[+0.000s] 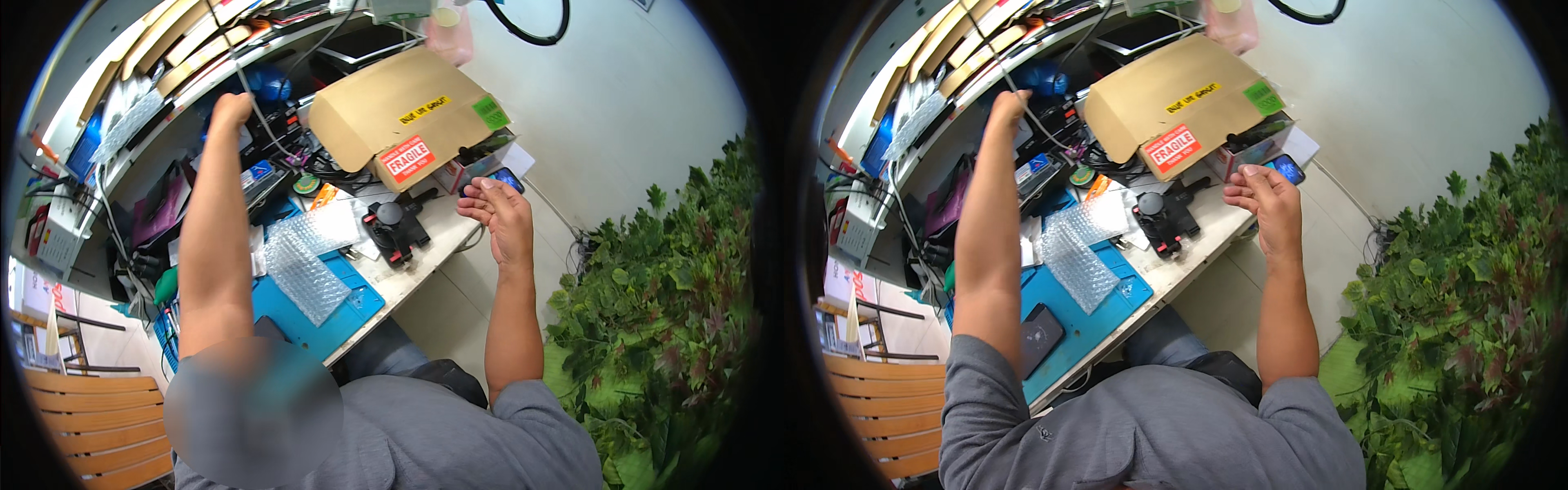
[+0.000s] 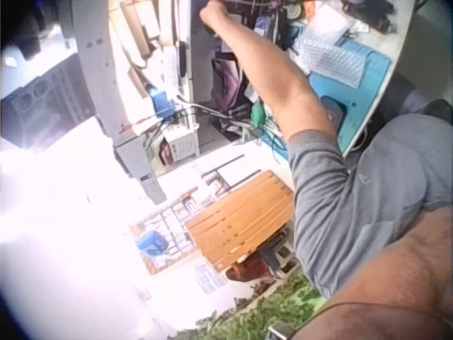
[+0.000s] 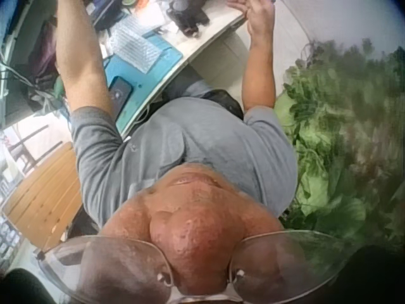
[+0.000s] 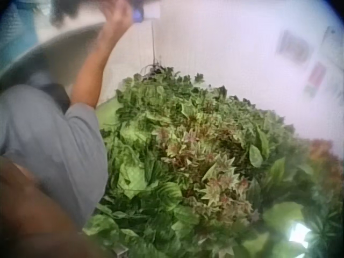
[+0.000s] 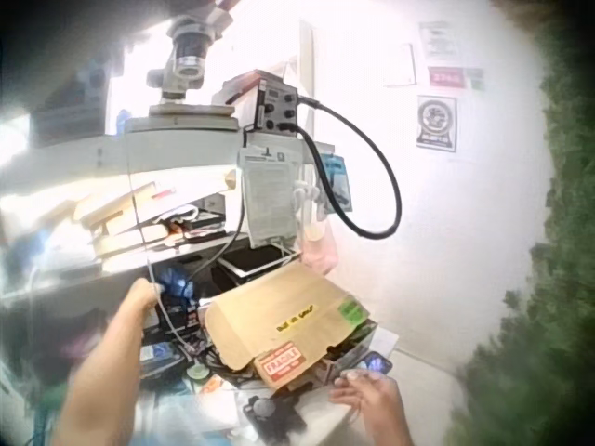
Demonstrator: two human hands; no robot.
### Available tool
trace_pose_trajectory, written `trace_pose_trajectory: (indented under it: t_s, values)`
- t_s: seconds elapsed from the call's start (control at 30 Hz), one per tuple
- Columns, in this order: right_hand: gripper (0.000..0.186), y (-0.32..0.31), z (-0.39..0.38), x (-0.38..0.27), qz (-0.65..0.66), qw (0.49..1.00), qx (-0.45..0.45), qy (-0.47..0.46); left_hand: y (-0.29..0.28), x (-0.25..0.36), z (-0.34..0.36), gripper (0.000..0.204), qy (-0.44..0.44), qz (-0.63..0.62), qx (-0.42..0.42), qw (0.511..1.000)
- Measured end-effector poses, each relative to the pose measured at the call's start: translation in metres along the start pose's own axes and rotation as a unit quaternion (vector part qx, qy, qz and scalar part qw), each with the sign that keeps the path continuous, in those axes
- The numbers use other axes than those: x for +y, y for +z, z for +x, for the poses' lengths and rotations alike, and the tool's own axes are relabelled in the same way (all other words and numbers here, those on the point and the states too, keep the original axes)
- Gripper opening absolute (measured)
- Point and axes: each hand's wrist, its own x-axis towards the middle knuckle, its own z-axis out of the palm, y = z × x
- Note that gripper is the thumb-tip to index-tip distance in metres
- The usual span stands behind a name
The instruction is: The person manipulates a mobile phone chassis, handles a small component and a blue plastic bag, and uses a hot air gun on the front screen of the phone.
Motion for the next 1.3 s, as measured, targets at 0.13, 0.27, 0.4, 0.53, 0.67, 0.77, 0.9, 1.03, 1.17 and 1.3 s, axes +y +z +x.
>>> trace_pose_trajectory:
  t_s: [0.13, 0.27, 0.4, 0.53, 0.67, 0.77, 0.9, 1.03, 1.17, 1.3]
  values:
    - [0.032, -0.041, -0.004, -0.001, -0.011, 0.998, 0.065, -0.011, -0.017, 0.032, -0.062, 0.048, 0.153, 0.131, 0.017, 0.979]
    - [0.030, -0.039, 0.001, 0.001, 0.018, 0.998, 0.064, -0.003, -0.067, 0.038, -0.150, 0.036, 0.215, 0.124, 0.004, 0.969]
    - [0.031, -0.032, 0.006, 0.016, 0.009, 0.999, 0.032, 0.015, -0.106, 0.049, -0.222, 0.029, 0.188, 0.074, -0.099, 0.974]
    - [0.031, -0.011, 0.010, 0.024, -0.015, 0.999, -0.002, 0.029, -0.075, 0.083, -0.266, 0.034, 0.130, -0.105, -0.314, 0.935]
    - [0.040, 0.014, 0.028, 0.041, 0.186, 0.973, -0.098, 0.096, 0.013, 0.080, -0.261, 0.095, 0.091, -0.184, -0.288, 0.935]
    - [0.043, 0.045, 0.042, 0.041, 0.236, 0.956, -0.126, 0.118, 0.051, 0.084, -0.240, 0.131, 0.023, -0.212, -0.242, 0.947]
    - [0.055, 0.074, 0.053, 0.029, 0.244, 0.960, -0.098, 0.096, 0.087, 0.091, -0.224, 0.130, -0.048, -0.285, -0.185, 0.939]
    - [0.067, 0.088, 0.068, 0.033, 0.246, 0.964, -0.054, 0.084, 0.100, 0.102, -0.232, 0.114, -0.069, -0.360, -0.238, 0.899]
    - [0.069, 0.098, 0.074, 0.041, 0.228, 0.971, 0.001, 0.074, 0.098, 0.111, -0.241, 0.106, -0.076, -0.396, -0.234, 0.885]
    - [0.066, 0.106, 0.074, 0.040, 0.251, 0.965, 0.022, 0.079, 0.110, 0.116, -0.241, 0.103, -0.098, -0.411, -0.133, 0.897]
